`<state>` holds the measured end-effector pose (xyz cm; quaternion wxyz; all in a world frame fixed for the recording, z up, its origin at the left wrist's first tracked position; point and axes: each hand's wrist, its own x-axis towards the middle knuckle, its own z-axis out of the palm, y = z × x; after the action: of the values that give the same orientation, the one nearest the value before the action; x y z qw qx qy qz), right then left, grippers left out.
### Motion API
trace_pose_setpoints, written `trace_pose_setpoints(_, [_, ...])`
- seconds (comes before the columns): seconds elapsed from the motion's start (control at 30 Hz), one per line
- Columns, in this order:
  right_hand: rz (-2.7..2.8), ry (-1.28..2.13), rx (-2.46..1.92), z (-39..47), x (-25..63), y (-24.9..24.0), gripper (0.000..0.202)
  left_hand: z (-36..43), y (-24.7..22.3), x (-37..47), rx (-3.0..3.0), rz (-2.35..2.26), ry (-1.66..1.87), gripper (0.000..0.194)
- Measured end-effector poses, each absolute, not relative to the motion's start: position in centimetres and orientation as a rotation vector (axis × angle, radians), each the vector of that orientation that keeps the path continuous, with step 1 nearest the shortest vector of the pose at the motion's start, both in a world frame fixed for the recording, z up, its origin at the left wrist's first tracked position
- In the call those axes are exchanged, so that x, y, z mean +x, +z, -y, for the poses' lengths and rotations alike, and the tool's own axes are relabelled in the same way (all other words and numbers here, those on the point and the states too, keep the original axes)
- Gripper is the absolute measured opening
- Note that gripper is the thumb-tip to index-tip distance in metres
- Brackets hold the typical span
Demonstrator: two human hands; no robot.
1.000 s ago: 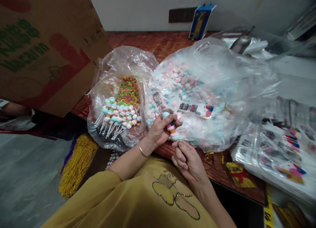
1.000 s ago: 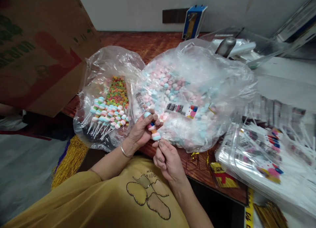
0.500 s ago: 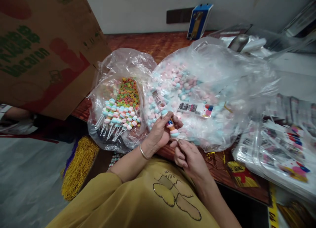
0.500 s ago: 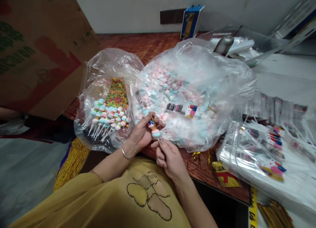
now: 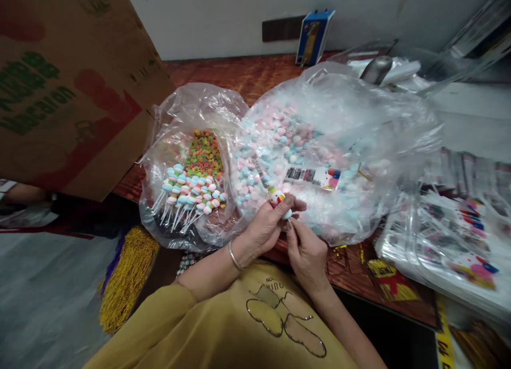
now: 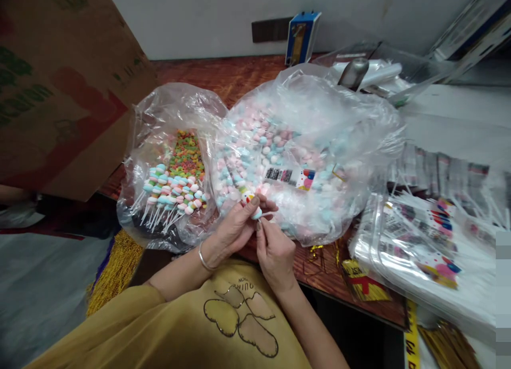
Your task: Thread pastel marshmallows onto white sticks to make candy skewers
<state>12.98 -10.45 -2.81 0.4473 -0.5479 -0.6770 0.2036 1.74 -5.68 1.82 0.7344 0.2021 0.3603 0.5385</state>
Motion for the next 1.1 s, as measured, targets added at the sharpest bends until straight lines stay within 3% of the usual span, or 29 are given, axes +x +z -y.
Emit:
trace_pose_setpoints(0.1, [1.548, 0.736, -1.290, 10.8, 13.2, -2.4, 0.026, 4.4, 2.3, 0.3, 0.377, -0.701, 1.268, 0.062])
trace_pose_setpoints(0.2, [1.560, 0.813, -1.283, 11.0, 13.1, -2.0, 0.026, 2.9, 3.4, -0.7, 0.317, -0.649, 1.374, 0.057])
trace_pose_setpoints(0.37, [1.840, 0.170, -1.380, 10.1, 12.6, -2.3, 0.026, 3.0, 3.8, 1.1, 0.318, -0.756, 1.358, 0.035])
trace_pose_setpoints(0.5, [1.906, -0.062, -1.452, 9.4, 12.6, -2.3, 0.030, 3.6, 2.9, 2.3, 0.260, -0.800, 1.325, 0.037])
trace_pose_setpoints(0.77, [1.750, 0.640, -1.416, 10.9, 12.6, -1.9, 0.031, 3.9, 1.7, 2.0, 0.291, -0.822, 1.342, 0.041])
trace_pose_setpoints(1.1, [1.406, 0.918, -1.352, 10.1, 12.3, -1.5, 0.033, 6.0, 0.8, 3.0, 0.410, -0.837, 1.178, 0.044])
